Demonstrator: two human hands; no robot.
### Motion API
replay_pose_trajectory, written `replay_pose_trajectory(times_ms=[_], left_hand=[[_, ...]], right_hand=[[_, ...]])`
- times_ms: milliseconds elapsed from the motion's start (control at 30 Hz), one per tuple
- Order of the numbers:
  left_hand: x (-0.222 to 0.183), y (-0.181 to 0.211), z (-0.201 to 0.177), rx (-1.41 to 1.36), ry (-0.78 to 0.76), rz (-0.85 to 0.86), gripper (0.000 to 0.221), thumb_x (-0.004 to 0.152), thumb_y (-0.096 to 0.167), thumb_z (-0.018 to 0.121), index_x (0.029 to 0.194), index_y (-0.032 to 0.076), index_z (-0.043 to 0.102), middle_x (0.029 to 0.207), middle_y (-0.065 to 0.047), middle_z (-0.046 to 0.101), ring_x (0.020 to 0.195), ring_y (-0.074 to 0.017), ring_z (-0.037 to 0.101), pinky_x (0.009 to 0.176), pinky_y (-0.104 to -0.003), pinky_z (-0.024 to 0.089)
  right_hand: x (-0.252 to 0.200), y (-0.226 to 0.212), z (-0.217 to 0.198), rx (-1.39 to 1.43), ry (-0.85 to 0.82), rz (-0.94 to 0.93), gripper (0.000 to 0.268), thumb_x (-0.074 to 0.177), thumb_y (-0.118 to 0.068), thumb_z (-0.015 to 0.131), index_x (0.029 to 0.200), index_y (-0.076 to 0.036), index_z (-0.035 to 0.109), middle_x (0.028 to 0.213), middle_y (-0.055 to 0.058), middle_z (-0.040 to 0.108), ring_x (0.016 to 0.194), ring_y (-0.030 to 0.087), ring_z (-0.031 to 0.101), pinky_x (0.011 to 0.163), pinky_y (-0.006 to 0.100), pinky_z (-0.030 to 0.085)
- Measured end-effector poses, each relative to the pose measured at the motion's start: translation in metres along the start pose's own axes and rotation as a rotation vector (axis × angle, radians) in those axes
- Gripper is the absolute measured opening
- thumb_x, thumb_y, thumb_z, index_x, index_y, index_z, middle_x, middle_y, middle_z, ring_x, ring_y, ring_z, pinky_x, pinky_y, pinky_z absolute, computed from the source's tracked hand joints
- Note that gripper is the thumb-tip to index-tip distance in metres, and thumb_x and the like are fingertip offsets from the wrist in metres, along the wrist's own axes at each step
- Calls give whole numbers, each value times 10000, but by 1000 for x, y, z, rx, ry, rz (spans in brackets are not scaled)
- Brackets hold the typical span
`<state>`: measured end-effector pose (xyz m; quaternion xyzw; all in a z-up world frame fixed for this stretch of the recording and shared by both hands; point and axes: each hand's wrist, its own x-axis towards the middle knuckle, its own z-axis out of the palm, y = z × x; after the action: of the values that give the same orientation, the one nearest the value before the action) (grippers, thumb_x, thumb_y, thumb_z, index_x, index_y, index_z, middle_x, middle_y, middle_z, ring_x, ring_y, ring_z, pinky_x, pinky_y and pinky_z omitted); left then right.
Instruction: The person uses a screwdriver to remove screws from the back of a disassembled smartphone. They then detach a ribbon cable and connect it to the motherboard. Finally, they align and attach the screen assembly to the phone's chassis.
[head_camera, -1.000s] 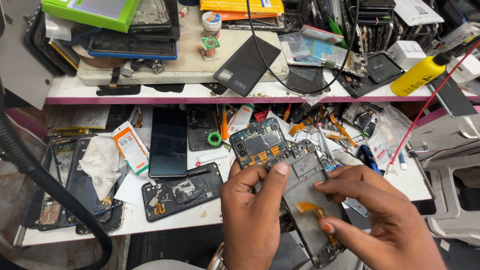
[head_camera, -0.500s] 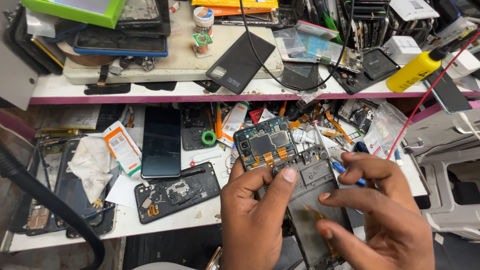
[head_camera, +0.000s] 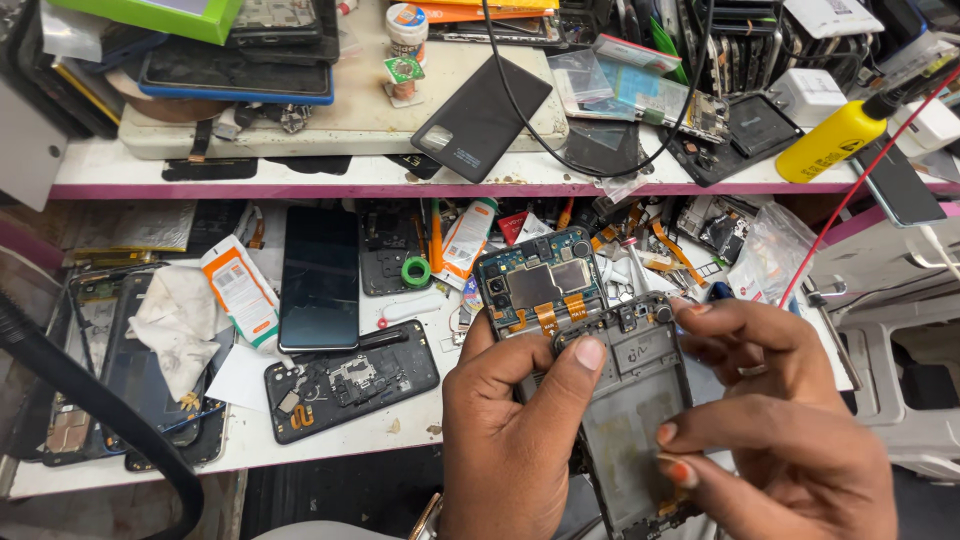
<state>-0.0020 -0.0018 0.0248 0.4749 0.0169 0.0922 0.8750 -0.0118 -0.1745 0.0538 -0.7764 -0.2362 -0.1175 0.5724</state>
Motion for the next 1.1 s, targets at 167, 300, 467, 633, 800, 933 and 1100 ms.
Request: replay_pose_trajectory(times_ms=[167, 300, 467, 633, 800, 933, 1100], left_hand=[[0, -3, -2, 79, 2, 56, 287, 952, 123, 725, 738, -50, 646, 1060, -116, 625, 938, -129, 572, 835, -296, 477], [0, -5, -2, 68, -5, 42, 286, 936, 144, 726, 733, -43, 654, 1073, -112, 619, 977, -132, 592, 872, -303, 487], [1, 0, -2, 185, -32, 40, 336, 932, 217, 738, 717, -28, 657, 1051, -121, 615, 962, -145, 587, 855, -322, 483], [-1, 10, -5, 262, -50, 76, 491, 987, 423, 558, 811, -8, 715, 1044, -140, 620, 997, -200, 594, 934, -354, 454], [-3, 10, -7, 245, -52, 176, 681, 1038, 583, 370, 832, 14, 683, 1005, -148, 637, 1025, -249, 593, 1031, -373, 363], [-3, 2, -5, 125, -10, 104, 672, 1038, 624, 370, 850, 16, 586, 1057, -170, 575, 1025, -253, 531, 1017, -383, 376], [-5, -8, -7, -128, -15, -49, 631, 989, 637, 466, 1093, 15, 489, 1091, -191, 566, 1059, -232, 527, 1013, -389, 391]], right_hand=[[7, 11, -31, 4, -311, -41, 125, 815, -35, 793, 938, -17, 778, 1185, 179, 717, 1162, 289, 681, 1071, 410, 518], [-4, 21, -37, 27, -283, 152, 103, 772, -5, 811, 873, 12, 792, 1052, 208, 728, 1044, 305, 707, 883, 399, 590], [-10, 26, -46, 42, -271, 151, 94, 788, 7, 816, 866, 44, 780, 1031, 224, 729, 990, 319, 723, 888, 415, 588], [-13, 29, -69, 253, -282, 142, 90, 878, -20, 753, 928, 50, 728, 997, 260, 713, 995, 342, 757, 950, 470, 582], [-23, 37, -96, 310, -304, 255, 118, 919, -36, 724, 986, 46, 671, 1006, 290, 679, 980, 363, 666, 950, 504, 582], [-30, 40, -100, 285, -266, 341, 134, 908, -13, 730, 995, 63, 662, 1025, 300, 640, 985, 377, 696, 966, 523, 563], [-33, 36, -92, 316, -181, 463, 168, 892, 13, 756, 1003, 88, 655, 1031, 326, 628, 998, 410, 707, 962, 564, 565]])
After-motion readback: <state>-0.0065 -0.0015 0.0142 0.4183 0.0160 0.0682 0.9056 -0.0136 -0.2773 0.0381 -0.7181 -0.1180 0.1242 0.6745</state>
